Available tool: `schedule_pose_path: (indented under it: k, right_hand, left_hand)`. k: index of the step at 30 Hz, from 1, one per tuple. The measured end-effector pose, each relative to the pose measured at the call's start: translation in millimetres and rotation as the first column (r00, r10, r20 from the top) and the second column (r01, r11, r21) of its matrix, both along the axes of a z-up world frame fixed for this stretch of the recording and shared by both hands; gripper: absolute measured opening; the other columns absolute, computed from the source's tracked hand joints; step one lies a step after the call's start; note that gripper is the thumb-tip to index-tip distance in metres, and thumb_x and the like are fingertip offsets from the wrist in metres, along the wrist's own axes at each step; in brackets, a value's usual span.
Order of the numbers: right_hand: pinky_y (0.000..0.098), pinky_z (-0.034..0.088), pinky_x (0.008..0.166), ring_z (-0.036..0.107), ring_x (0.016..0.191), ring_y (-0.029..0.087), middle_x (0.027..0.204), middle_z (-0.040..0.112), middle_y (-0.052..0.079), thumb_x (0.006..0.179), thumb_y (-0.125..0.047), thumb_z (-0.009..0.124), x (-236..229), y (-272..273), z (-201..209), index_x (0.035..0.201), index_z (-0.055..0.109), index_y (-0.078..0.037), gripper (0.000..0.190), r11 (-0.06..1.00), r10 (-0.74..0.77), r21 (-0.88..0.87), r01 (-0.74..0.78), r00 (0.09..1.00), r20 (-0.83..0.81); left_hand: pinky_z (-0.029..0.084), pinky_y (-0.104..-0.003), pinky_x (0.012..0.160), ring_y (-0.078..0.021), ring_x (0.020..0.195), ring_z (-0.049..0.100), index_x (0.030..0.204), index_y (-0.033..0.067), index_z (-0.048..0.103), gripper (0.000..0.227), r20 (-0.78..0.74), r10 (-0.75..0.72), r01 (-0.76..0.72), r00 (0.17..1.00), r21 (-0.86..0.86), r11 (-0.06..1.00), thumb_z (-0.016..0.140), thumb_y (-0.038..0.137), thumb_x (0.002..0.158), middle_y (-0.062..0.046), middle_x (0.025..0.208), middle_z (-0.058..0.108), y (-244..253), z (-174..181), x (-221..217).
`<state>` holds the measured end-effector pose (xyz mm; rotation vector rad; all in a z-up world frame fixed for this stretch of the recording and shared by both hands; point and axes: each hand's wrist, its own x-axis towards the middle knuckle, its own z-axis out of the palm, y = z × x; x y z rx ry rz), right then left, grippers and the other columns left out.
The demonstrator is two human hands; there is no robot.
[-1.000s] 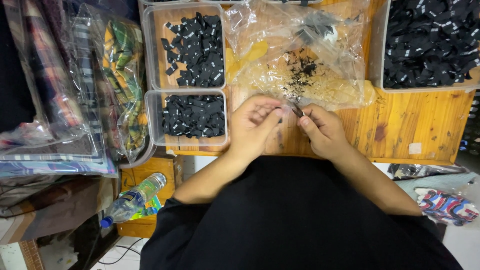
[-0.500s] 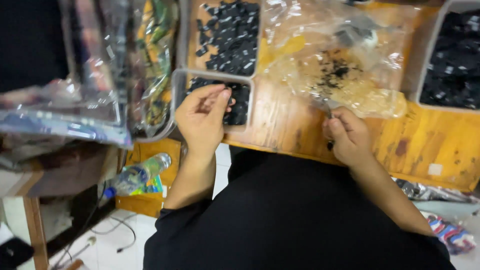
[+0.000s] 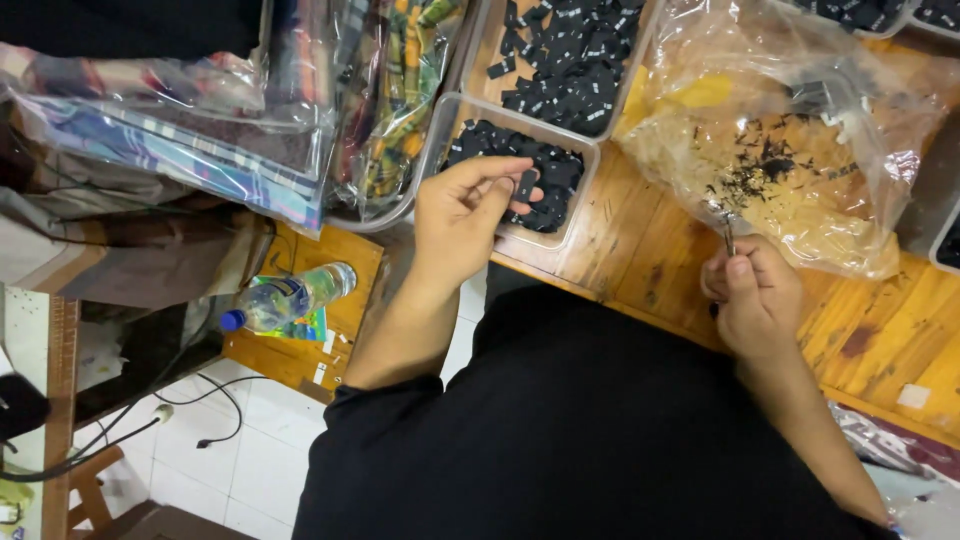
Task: The person uses scissors to cut small black fabric pieces into smaller segments on a wooden table. The cut pieces are placed into clear plastic containers, while larger fabric rolls and other materials remain nearby.
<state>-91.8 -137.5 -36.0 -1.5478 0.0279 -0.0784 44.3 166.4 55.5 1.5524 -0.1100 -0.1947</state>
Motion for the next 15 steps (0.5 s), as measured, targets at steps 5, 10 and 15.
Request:
schedule_pose_path:
  k: [5,10,15]
  right_hand:
    - [0.0255,0.031,0.052,0.037,0.054,0.011,0.072,0.042,0.005,0.113,-0.033,0.047,-2.4,2.7,-1.1,0.102,0.051,-0.001,0.035,0.999,-0.049,0.017,0.050,0.998,-0.046]
    - [0.0259,0.029,0.052,0.037,0.055,0.012,0.075,0.043,0.008,0.111,-0.035,0.051,-8.9,-1.8,-11.7,0.102,0.049,0.000,0.036,0.987,-0.146,0.058,0.151,0.986,-0.085]
    - [0.0269,0.025,0.051,0.030,0.055,0.011,0.067,0.035,0.005,0.108,-0.044,0.055,-7.2,-12.8,2.8,0.098,0.047,-0.001,0.044,0.964,-0.206,0.163,0.212,0.977,-0.054]
  left_hand:
    - [0.065,-0.024,0.080,-0.0179,0.090,0.078,0.112,0.0037,0.074,0.022,0.116,-0.020,0.004,0.993,0.137,0.991,0.059,-0.004,0.098,-0.013,0.101,0.077,2.5,5.6,1.8]
    - [0.062,-0.029,0.086,-0.0188,0.092,0.077,0.113,0.0063,0.075,0.019,0.450,-0.151,-0.046,0.880,0.397,0.917,0.065,0.001,0.097,-0.009,0.102,0.078,-2.6,11.8,6.8]
    - [0.055,-0.037,0.094,-0.0272,0.098,0.074,0.112,0.0035,0.076,0.014,0.553,-0.230,-0.119,0.801,0.523,0.844,0.072,0.004,0.098,-0.013,0.108,0.077,-14.0,12.0,10.3]
